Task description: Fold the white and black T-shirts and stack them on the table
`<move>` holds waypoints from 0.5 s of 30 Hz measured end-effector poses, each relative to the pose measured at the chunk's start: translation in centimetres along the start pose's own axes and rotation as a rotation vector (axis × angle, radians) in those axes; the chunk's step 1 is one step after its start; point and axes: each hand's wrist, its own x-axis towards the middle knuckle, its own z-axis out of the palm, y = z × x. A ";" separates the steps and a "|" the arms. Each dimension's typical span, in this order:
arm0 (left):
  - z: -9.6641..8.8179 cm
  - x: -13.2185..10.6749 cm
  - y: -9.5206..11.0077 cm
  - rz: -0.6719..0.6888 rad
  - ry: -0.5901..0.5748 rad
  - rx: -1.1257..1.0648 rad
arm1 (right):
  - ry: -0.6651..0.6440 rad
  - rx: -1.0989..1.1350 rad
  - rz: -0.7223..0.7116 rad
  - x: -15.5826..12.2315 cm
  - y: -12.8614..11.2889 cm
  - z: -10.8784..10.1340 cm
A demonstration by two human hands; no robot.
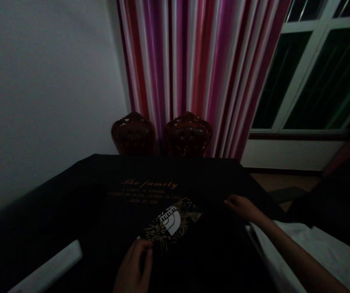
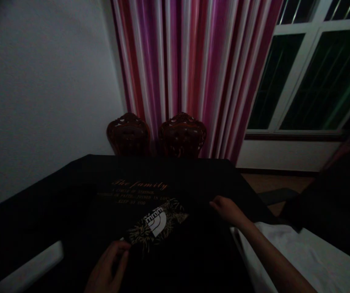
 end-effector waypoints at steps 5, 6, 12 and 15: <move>5.6 3.4 4.8 0.267 -0.427 -0.044 | -0.045 0.101 0.087 -1.8 -0.6 4.1; 6.7 3.8 5.2 0.287 -0.461 -0.059 | -0.056 0.112 0.081 -1.7 -1.2 4.8; 11.8 6.3 4.5 0.025 -0.488 -0.415 | -0.045 0.252 -0.144 -3.1 -5.9 7.3; 13.4 7.2 3.8 -0.086 -0.387 -0.476 | -0.154 0.413 -0.411 -4.9 -7.8 7.5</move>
